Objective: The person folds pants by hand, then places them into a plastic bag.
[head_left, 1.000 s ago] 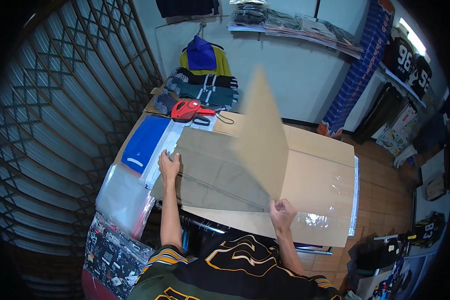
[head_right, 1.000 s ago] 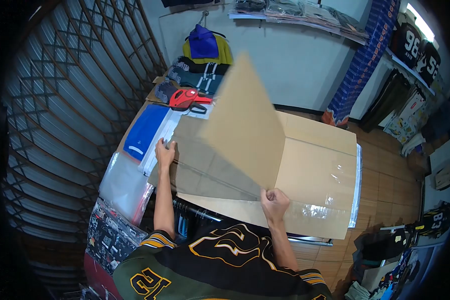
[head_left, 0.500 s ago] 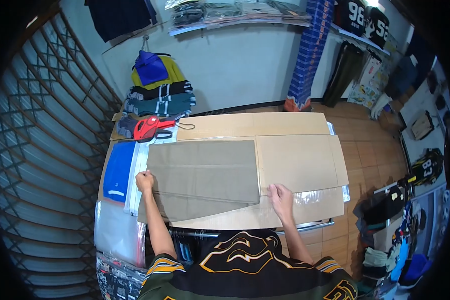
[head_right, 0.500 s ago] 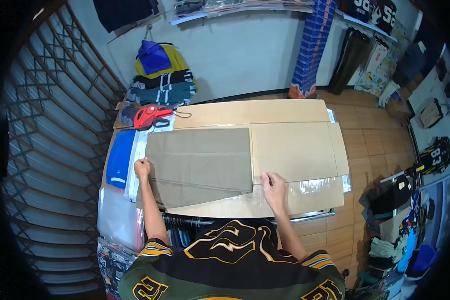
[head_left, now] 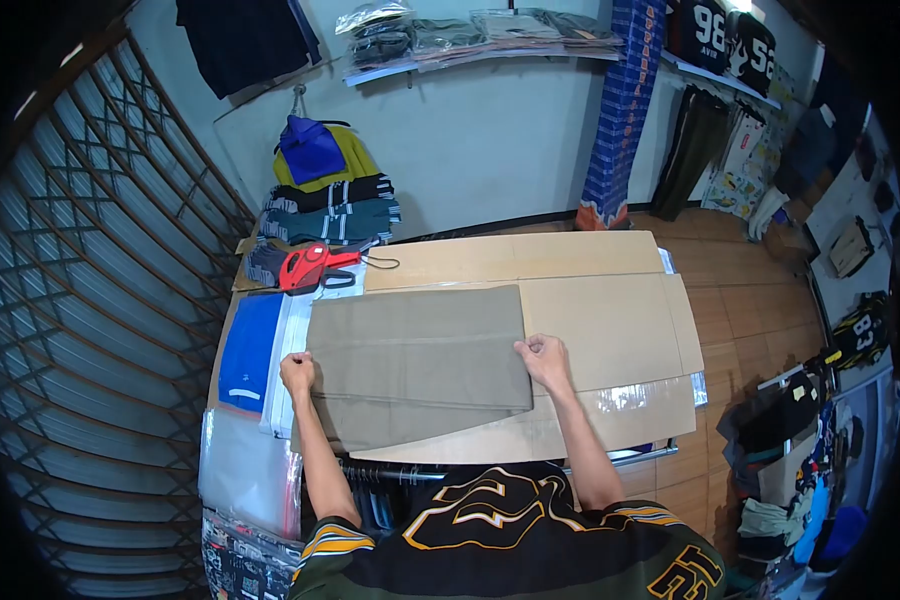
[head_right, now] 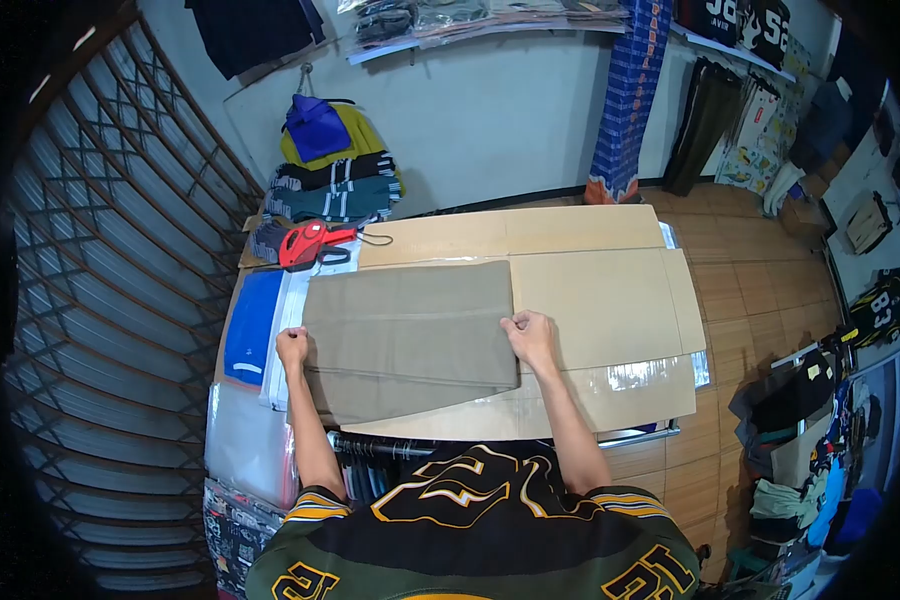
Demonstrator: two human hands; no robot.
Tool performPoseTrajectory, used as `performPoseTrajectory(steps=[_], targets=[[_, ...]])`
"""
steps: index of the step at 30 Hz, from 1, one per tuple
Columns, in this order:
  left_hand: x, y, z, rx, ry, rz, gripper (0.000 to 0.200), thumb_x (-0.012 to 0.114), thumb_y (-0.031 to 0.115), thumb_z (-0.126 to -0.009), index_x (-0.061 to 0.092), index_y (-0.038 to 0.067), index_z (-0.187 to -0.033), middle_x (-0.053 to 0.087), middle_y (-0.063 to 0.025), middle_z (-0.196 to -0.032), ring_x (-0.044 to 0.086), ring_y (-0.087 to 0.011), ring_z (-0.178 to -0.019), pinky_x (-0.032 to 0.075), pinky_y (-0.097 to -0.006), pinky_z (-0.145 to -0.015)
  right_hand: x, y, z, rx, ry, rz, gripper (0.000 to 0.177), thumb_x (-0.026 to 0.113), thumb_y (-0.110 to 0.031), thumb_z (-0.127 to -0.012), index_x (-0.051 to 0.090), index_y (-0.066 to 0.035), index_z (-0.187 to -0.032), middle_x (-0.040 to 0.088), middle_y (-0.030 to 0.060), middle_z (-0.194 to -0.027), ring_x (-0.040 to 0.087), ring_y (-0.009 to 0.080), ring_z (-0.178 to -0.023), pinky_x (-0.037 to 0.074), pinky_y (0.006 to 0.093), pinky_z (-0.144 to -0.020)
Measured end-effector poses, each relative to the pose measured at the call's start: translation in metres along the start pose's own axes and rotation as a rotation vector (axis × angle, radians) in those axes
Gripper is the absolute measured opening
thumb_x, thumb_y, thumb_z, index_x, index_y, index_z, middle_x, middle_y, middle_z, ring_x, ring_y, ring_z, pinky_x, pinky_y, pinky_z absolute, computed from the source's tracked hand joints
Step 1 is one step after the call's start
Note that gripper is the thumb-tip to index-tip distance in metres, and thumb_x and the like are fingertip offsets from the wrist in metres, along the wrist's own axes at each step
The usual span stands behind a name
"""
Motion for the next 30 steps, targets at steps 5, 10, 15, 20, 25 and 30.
performPoseTrajectory(steps=[5,10,15,20,25,30], targets=[[-0.006,0.029,0.033,0.039,-0.129,0.083,0.025,0.074,0.022,-0.082,0.074,-0.002,-0.089,0.074,-0.0184,-0.085,0.072,-0.0286,-0.081,0.055,-0.0389,-0.079,-0.042,0.011,0.003,0.048,0.11,-0.041,0.03,0.077,-0.025,-0.081,0.072,0.004,-0.088,0.071,0.0138,-0.075,0.066,0.0181,-0.068,0.052,0.0333,-0.064],[0.002,0.071,0.076,0.14,-0.24,0.098,0.024,0.075,0.02,-0.082,0.074,-0.003,-0.089,0.074,-0.0186,-0.085,0.073,-0.0287,-0.081,0.055,-0.0381,-0.079,-0.09,0.028,0.008,0.111,0.147,0.126,0.03,0.072,-0.024,-0.082,0.07,0.003,-0.092,0.072,0.019,-0.083,0.071,0.0318,-0.079,0.055,0.0403,-0.075],[0.016,0.104,0.108,0.187,-0.299,0.047,0.022,0.076,0.019,-0.082,0.074,-0.002,-0.088,0.074,-0.0177,-0.083,0.073,-0.0286,-0.079,0.056,-0.0379,-0.077,-0.124,0.038,0.016,0.114,0.284,0.262,0.025,0.07,-0.023,-0.083,0.069,0.002,-0.089,0.071,0.0176,-0.08,0.069,0.0354,-0.078,0.053,0.0441,-0.074],[0.033,0.117,0.129,0.222,-0.344,0.085,0.022,0.078,0.02,-0.082,0.074,-0.002,-0.087,0.074,-0.0166,-0.081,0.073,-0.0274,-0.076,0.056,-0.0374,-0.075,-0.147,0.055,0.012,0.101,0.381,0.335,0.023,0.07,-0.02,-0.084,0.07,0.001,-0.09,0.071,0.0179,-0.08,0.07,0.0332,-0.077,0.054,0.0422,-0.073],[0.042,0.126,0.147,0.216,-0.36,0.128,0.022,0.078,0.02,-0.081,0.075,-0.001,-0.087,0.074,-0.015,-0.079,0.072,-0.0259,-0.073,0.055,-0.0361,-0.073,-0.16,0.066,0.008,0.096,0.468,0.32,0.019,0.069,-0.018,-0.085,0.067,0.001,-0.088,0.069,0.0173,-0.08,0.066,0.0361,-0.078,0.051,0.0461,-0.072],[0.04,0.137,0.158,0.218,-0.354,0.153,0.02,0.078,0.018,-0.082,0.074,-0.001,-0.086,0.072,-0.0131,-0.075,0.07,-0.0233,-0.069,0.054,-0.0351,-0.069,-0.165,0.072,0.007,0.095,0.494,0.311,0.019,0.068,-0.017,-0.085,0.067,0.001,-0.088,0.069,0.0171,-0.08,0.066,0.0357,-0.079,0.051,0.0457,-0.072]])
Point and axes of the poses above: each hand's wrist, its own z-axis away from the middle knuckle, its own x-axis out of the palm, y = z × x, the point moved 5 cm from there along -z, towards the middle knuckle
